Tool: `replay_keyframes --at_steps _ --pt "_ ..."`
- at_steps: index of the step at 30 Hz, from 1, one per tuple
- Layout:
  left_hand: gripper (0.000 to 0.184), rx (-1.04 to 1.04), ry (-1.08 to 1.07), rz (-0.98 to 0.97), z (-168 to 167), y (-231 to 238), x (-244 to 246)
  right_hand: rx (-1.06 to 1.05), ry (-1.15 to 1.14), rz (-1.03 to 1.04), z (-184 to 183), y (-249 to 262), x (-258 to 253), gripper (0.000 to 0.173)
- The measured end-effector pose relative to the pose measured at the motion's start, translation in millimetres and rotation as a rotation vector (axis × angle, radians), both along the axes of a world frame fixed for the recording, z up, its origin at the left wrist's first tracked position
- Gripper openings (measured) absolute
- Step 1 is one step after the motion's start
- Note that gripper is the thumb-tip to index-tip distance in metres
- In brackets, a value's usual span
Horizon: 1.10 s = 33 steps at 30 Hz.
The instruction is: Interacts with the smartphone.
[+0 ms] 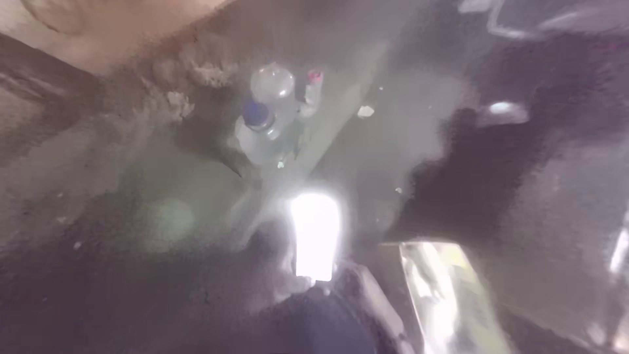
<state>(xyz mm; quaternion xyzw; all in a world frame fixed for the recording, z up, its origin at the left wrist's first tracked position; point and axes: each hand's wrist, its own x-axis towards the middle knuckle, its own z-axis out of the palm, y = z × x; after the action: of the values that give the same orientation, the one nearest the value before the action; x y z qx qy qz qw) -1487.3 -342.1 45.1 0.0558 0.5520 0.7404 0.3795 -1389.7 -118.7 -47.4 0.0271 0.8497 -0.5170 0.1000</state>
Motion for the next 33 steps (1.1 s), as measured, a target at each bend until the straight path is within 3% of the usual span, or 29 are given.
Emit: replay_keyframes --at_steps 3,7,8,10,13,15,17,19,20,22,23,25,26,29,31,33 --pt "0.07 -0.113 0.008 -0.003 16.2 25.9 -21.9 -0.026 -0.207 -0.08 23.4 21.3 -35.1 0.032" --pt "0.084 -0.073 0.092 -0.135 -22.7 40.8 -51.3 -0.221 -0.346 -0.291 36.5 40.1 -65.1 0.023" --pt "0.084 -0.155 0.087 -0.136 -10.7 50.7 -57.8 -0.3 -0.373 -0.342 40.7 41.6 -71.5 0.022" --pt "0.068 -0.29 0.066 -0.171 16.0 70.8 -73.5 -0.23 -0.348 -0.27 41.4 48.6 -79.1 0.025" --pt "0.075 0.017 0.081 -0.22 -23.9 74.5 -89.2 -0.138 -0.277 -0.137 37.5 61.7 -90.7 0.022" --pt "0.082 0.066 0.097 -0.254 -33.5 85.2 -105.1 -0.169 -0.477 -0.219 109.3 62.1 -121.3 0.017" --pt "0.08 -0.062 0.099 -0.355 -16.3 99.6 -130.3 -0.177 -0.629 -0.172 152.2 74.8 -155.3 0.022" --pt "0.062 -0.438 0.009 -0.422 28.6 130.4 -159.3 -0.131 -0.632 -0.068 140.1 90.6 -169.9 0.026" --pt "0.062 -0.49 -0.067 -0.305 35.0 148.5 -162.1 -0.108 -0.663 -0.058 138.8 96.8 -178.9 0.029" --pt "0.076 -0.085 0.008 -0.189 -15.4 151.6 -170.4 -0.042 -0.666 -0.061 124.5 108.1 -192.5 0.03" --pt "0.082 0.009 0.02 -0.205 -24.2 159.8 -183.2 -0.014 -0.558 -0.068 91.2 114.2 -188.4 0.027" --pt "0.088 -0.031 -0.042 -0.272 0.5 182.6 -216.3 0.044 -0.283 -0.145 10.9 124.6 -179.1 0.025" --pt "0.085 -0.05 -0.039 -0.311 9.4 191.7 -232.2 0.069 -0.28 -0.17 1.6 130.7 -187.8 0.026" --pt "0.078 0.2 -0.066 -0.351 -49.6 194.8 -270.5 0.179 -0.425 -0.224 12.8 144.7 -222.7 0.03" --pt "0.075 0.216 -0.13 -0.339 -60.2 206.0 -292.4 0.182 -0.492 -0.26 16.5 153.2 -243.1 0.034" --pt "0.061 0.207 -0.202 -0.322 -53.0 221.4 -316.5 0.112 -0.518 -0.342 19.7 161.7 -261.5 0.038"
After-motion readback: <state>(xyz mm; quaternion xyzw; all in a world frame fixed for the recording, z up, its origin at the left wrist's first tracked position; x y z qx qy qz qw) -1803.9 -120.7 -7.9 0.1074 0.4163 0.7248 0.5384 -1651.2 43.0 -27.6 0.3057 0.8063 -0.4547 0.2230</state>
